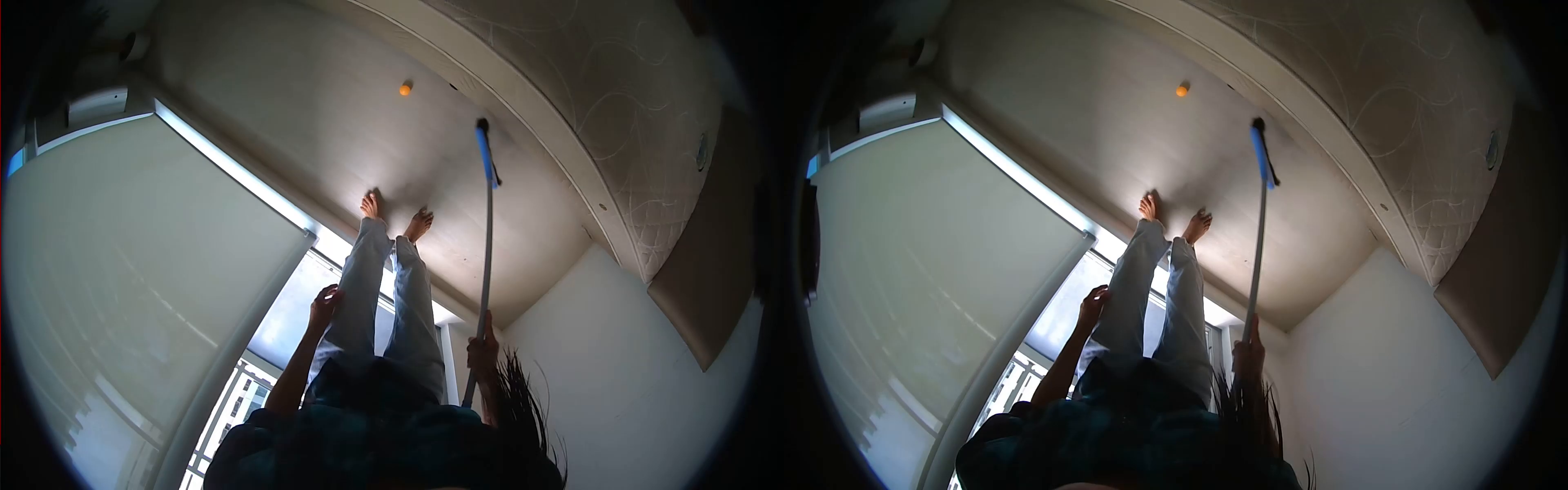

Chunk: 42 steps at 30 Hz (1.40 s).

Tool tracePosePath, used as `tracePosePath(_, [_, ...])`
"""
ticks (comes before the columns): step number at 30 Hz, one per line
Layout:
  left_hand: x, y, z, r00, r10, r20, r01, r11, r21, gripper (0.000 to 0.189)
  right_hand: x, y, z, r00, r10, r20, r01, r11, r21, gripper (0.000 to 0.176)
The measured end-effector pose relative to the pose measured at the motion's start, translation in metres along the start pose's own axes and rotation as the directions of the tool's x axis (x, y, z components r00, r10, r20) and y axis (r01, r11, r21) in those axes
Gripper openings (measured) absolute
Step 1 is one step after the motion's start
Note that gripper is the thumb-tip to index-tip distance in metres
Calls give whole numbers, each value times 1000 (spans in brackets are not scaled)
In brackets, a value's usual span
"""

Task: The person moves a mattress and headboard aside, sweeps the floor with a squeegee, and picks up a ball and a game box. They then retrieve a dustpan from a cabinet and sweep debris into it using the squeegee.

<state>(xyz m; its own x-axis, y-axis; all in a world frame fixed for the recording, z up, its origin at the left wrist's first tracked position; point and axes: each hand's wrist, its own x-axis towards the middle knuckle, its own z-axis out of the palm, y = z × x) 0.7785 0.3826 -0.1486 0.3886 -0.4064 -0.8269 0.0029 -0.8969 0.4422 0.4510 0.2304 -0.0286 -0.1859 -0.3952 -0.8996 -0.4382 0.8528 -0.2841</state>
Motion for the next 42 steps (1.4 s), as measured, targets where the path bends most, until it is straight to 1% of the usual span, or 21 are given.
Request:
tracePosePath(2, [-12, 15, -22, 998, -50, -23, 48, 995, -88, 34, 28, 1, -20, 992, -123, 16, 120, 985, 121, 56])
tracePosePath(4, [-7, 5, -35, 998, -24, -57, 19, 996, -82, 31, 95, -7, -14, 999, 11, -44, 3, 957, 290, 17])
tracePosePath(6, [-13, -10, -44, 997, -42, -70, 36, 996, -81, 31, 151, -26, 11, 985, -15, 173, -89, 813, 575, 27])
tracePosePath(9, [-7, -8, -67, 994, 42, -99, -46, 998, -41, 31, 164, -81, 119, 987, 72, 143, -143, 807, 574, 15])
tracePosePath(11, [-3, 0, -88, 996, -27, -85, 16, 991, -134, 31, 157, -115, 219, 990, -75, -122, 113, 932, 346, 10])
tracePosePath(12, [1, 7, -99, 995, -81, -61, 69, 980, -189, 30, 133, -155, 257, 990, 20, 139, -92, 842, 531, 10])
tracePosePath(13, [9, 3, -104, 994, -72, -82, 60, 988, -145, 30, 130, -176, 306, 995, -72, 72, 27, 870, 493, 16])
tracePosePath(17, [44, 27, -137, 995, -98, -31, 89, 972, -219, 35, 79, -306, 432, 912, -127, 390, -152, 779, 609, 9])
tracePosePath(19, [58, 49, -155, 994, -108, -11, 102, 963, -250, 37, 92, -336, 412, 759, -209, 617, -331, 692, 641, 10])
tracePosePath(20, [60, 57, -161, 996, -89, -10, 82, 956, -282, 38, 108, -336, 377, 576, -259, 775, -458, 684, 568, 9])
tracePosePath(23, [68, 73, -180, 994, -107, 39, 114, 935, -335, 39, 42, -288, 278, 810, -150, 567, -170, 866, 471, 60])
tracePosePath(26, [68, 61, -189, 985, -166, 53, 172, 889, -423, 40, -15, -233, 192, 970, -5, 244, -107, 889, 446, 58])
tracePosePath(28, [66, 50, -186, 979, -196, 64, 205, 887, -414, 42, 15, -217, 159, 990, 138, -15, -116, 884, 452, 22])
tracePosePath(29, [64, 46, -186, 972, -223, 77, 235, 887, -398, 42, 59, -200, 133, 987, 160, 30, -153, 850, 504, 27])
tracePosePath(30, [61, 42, -187, 964, -251, 86, 264, 886, -382, 42, 114, -170, 106, 984, -164, 66, 108, 854, 508, 35])
tracePosePath(32, [55, 35, -186, 961, -264, 77, 274, 884, -379, 42, 185, -174, 83, 975, -189, 113, 92, 816, 570, 19])
tracePosePath(33, [51, 34, -187, 961, -270, 59, 271, 882, -386, 43, 216, -187, 95, 997, -28, 77, -13, 874, 486, 15])
tracePosePath(36, [32, 34, -178, 962, -272, 4, 251, 883, -396, 44, 260, -205, 242, 987, -142, -79, 161, 919, 360, 10])
tracePosePath(38, [31, 38, -166, 959, -281, -19, 253, 889, -381, 44, 277, -210, 390, 834, -254, -490, 237, 967, -98, 48])
tracePosePath(40, [30, 50, -150, 969, -246, -15, 227, 915, -335, 43, 155, -301, 443, 994, -92, -65, 103, 974, 200, 66])
tracePosePath(42, [30, 69, -139, 983, -183, -2, 174, 940, -294, 41, 106, -356, 423, 964, -180, 197, 103, 931, 350, 64])
